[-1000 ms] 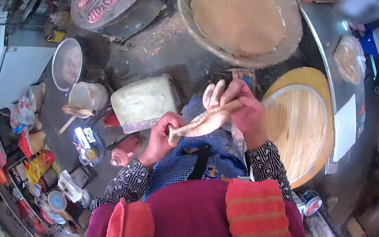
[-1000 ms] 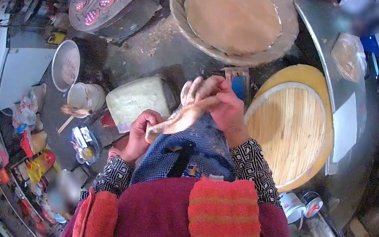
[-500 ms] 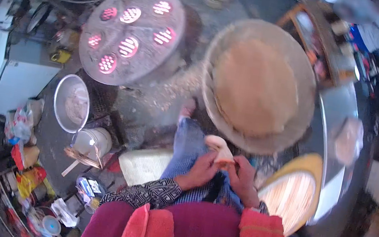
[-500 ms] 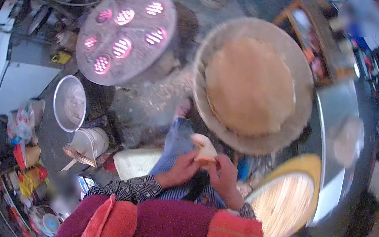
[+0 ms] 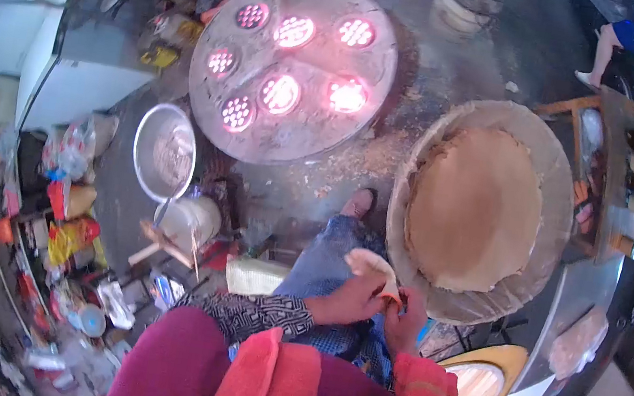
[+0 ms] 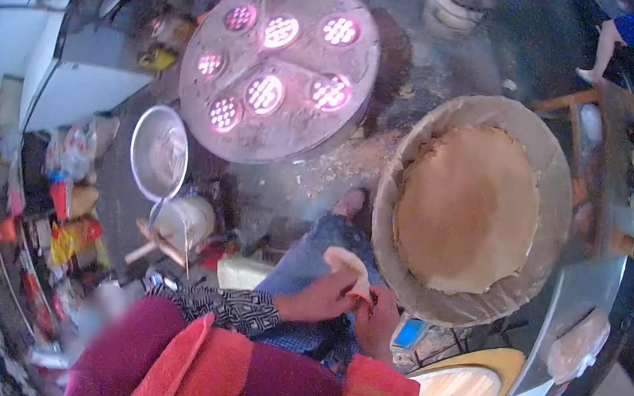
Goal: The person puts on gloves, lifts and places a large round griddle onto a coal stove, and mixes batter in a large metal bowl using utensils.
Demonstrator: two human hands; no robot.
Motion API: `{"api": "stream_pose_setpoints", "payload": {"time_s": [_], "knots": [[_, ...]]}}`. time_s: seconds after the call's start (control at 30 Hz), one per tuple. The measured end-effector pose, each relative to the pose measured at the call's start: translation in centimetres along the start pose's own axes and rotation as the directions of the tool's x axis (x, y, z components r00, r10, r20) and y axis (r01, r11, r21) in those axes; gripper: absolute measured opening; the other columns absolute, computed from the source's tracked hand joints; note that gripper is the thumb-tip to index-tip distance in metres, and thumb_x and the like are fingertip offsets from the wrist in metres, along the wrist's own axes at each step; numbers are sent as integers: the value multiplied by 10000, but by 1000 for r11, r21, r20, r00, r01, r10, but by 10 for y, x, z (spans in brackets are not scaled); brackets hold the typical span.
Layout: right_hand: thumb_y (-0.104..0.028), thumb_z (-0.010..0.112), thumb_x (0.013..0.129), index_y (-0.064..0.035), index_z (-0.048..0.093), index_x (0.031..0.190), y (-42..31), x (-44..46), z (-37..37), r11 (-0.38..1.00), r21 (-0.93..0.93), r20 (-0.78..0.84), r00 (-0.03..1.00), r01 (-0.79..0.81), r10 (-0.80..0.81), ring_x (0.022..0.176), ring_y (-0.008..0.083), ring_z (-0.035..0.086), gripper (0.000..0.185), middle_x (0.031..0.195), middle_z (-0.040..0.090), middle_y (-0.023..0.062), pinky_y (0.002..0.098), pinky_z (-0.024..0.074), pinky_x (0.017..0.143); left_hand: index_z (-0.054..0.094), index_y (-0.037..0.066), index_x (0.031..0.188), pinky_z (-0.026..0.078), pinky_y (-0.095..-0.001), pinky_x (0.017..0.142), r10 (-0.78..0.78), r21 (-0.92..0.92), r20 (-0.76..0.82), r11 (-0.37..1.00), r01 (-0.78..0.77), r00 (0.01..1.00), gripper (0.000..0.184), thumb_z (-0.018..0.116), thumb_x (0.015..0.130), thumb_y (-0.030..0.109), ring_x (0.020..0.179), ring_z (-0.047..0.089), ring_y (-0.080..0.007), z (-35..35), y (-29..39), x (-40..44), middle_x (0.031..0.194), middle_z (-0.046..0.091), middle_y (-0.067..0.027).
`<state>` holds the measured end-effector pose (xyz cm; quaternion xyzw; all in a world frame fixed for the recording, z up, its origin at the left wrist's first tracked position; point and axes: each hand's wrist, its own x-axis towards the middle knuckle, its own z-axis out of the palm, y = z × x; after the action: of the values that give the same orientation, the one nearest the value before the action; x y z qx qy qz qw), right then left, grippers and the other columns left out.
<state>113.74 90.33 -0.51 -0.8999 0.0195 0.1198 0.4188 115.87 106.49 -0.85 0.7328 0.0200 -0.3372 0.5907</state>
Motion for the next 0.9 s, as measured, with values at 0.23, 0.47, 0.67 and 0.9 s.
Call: {"api": "stream_pose_setpoints", "payload": {"time_s": [0.23,0.47,0.67,0.9], "knots": [[-105,591,819,-12,542,1003,-5,-14,-5,929,357,181,983,-95,31,761,207,577,212,854,585,112,333,471,709,466,15,908,445,-397,729,251,90,-239,968,-236,938,171,559,822,129,832,544,-344,4,15,-19,902,517,-167],[-199,605,825,-27,473,1157,-21,-21,-31,835,551,153,982,4,-106,926,195,557,397,1030,555,80,309,449,818,487,29,964,438,-388,735,305,-117,-187,937,-330,934,191,561,794,77,849,526,-316,18,33,-37,906,514,-151],[-17,545,756,-11,575,944,20,-26,-10,953,304,81,997,-16,-9,845,266,605,191,936,603,152,348,490,723,508,18,985,452,-405,630,207,239,-504,966,-95,839,248,609,792,136,746,574,-361,27,18,-59,818,565,-184],[59,562,722,-31,570,862,-59,-3,-2,804,91,-147,807,587,-572,794,323,612,167,898,613,162,375,510,690,526,19,905,463,-432,591,89,43,-225,996,-81,970,286,644,800,256,704,598,-365,5,16,-96,778,582,-188]]}}
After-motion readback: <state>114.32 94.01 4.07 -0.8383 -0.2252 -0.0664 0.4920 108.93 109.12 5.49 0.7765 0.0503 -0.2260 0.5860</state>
